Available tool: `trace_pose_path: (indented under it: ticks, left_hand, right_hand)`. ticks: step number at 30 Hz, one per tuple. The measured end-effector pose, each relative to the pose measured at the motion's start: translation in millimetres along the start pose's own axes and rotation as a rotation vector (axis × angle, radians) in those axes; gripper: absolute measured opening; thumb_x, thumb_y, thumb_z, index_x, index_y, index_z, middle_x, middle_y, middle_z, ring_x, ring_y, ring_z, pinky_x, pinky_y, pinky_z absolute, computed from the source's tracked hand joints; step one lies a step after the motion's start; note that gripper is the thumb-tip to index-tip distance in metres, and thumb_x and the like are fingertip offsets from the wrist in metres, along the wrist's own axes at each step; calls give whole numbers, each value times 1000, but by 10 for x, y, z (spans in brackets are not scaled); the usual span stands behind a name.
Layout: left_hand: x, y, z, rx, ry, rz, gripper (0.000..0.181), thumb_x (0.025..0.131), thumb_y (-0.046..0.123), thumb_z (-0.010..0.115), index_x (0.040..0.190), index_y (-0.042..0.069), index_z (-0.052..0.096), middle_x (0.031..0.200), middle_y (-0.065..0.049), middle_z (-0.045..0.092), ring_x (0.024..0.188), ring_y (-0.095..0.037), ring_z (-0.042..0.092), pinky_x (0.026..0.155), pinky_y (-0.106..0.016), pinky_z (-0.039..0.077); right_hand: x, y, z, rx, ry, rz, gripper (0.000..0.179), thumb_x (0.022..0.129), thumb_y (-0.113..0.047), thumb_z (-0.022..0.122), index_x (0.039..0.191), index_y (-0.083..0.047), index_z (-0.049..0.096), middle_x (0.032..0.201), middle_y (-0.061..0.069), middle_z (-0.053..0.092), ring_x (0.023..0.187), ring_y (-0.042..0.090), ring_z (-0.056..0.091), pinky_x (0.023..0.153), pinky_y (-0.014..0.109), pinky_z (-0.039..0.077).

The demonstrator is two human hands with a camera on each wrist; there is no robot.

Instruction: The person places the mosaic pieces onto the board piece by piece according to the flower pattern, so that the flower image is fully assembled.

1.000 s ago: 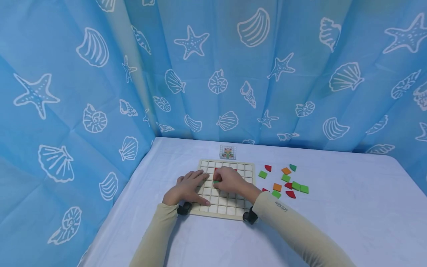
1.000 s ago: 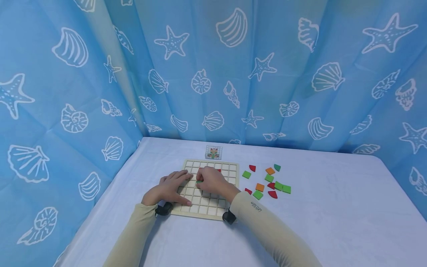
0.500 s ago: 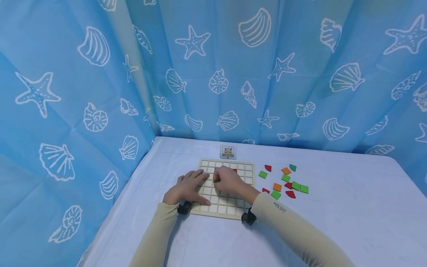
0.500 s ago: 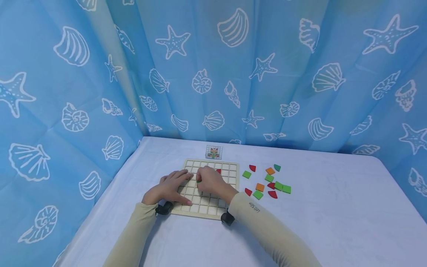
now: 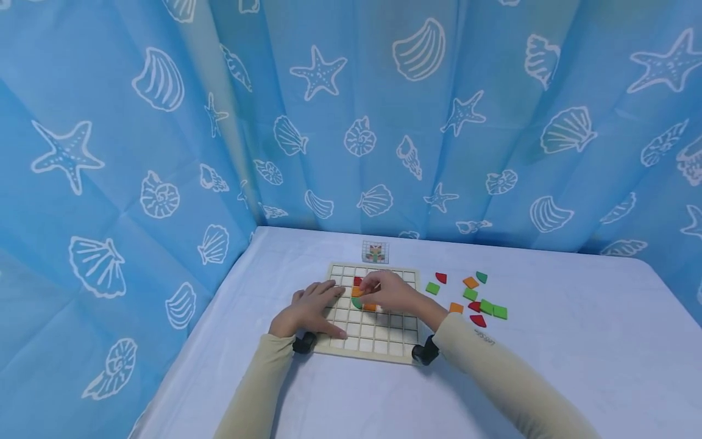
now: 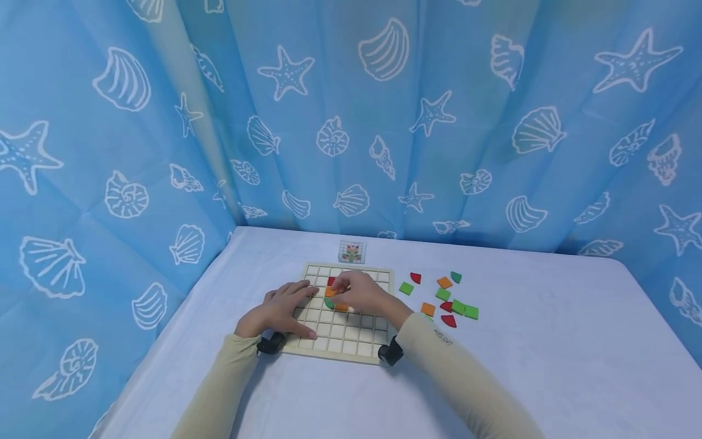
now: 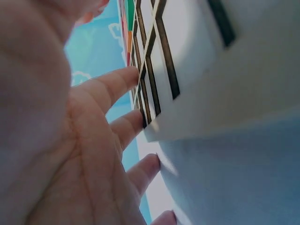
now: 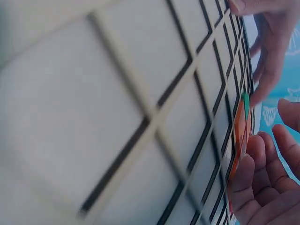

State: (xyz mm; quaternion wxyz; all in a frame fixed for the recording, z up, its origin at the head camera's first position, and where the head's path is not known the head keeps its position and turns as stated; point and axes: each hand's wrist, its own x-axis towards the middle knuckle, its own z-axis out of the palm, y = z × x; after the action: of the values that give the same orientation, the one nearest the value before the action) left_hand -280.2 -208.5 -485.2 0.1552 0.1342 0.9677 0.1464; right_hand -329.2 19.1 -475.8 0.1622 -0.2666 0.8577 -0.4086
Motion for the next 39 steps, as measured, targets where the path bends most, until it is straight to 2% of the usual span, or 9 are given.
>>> trace_pose_path:
  ticks: [5, 8, 13, 20, 26, 33, 39]
  left_hand:
    - [-9, 19, 4, -6, 0, -16, 104, 68, 65, 80, 153, 27, 34, 163, -5, 25, 149, -32, 20, 115, -64, 20]
    - [-38, 25, 2, -21, 6, -26, 105, 66, 64, 82, 153, 26, 35, 163, -5, 26, 149, -33, 21, 115, -63, 20]
    - [-58, 21, 1, -36, 7, -32, 106, 66, 63, 83, 153, 26, 36, 163, -5, 27, 149, -33, 21, 115, -63, 20]
    - [-72, 20, -7, -53, 20, -22, 104, 66, 61, 84, 152, 26, 37, 162, -6, 28, 149, -34, 22, 115, -64, 20]
    - [-81, 9, 17, -68, 24, -23, 104, 66, 61, 84, 152, 25, 38, 162, -6, 28, 148, -34, 22, 114, -65, 20]
    - [-49, 33, 31, -61, 26, -12, 104, 67, 62, 83, 152, 26, 37, 162, -6, 28, 149, -33, 22, 115, -64, 20]
    - [-33, 53, 21, -54, 27, -16, 105, 66, 63, 83, 152, 26, 37, 162, -5, 27, 149, -33, 21, 115, -64, 19]
  right_hand:
    - [-87, 114, -160, 10, 49, 41, 19, 90, -17, 72, 106, -7, 71, 97, 2, 70, 85, 16, 61, 77, 29, 54]
    - [-135, 182, -262, 12, 86, 92, 18, 90, -18, 73, 105, -10, 71, 99, 1, 70, 87, 16, 60, 76, 27, 54]
    - [-230, 296, -470, 17, 126, 157, 24, 90, -19, 73, 110, -7, 70, 102, 5, 68, 89, 20, 60, 76, 28, 53]
    - [-364, 535, -806, -9, 199, 222, 30, 91, -23, 71, 118, -9, 68, 108, 7, 67, 98, 23, 60, 82, 32, 54]
    - [-537, 772, -1039, 8, 245, 295, 35, 92, -24, 70, 123, -8, 65, 117, 11, 66, 102, 26, 62, 83, 33, 57]
    - [-795, 1011, -1332, -26, 311, 350, 36, 94, -20, 67, 126, -4, 61, 125, 18, 61, 109, 31, 59, 86, 36, 57]
    - [-925, 1179, -1451, -55, 357, 428, 35, 94, -18, 67, 125, -3, 61, 125, 21, 60, 112, 35, 57, 91, 43, 55]
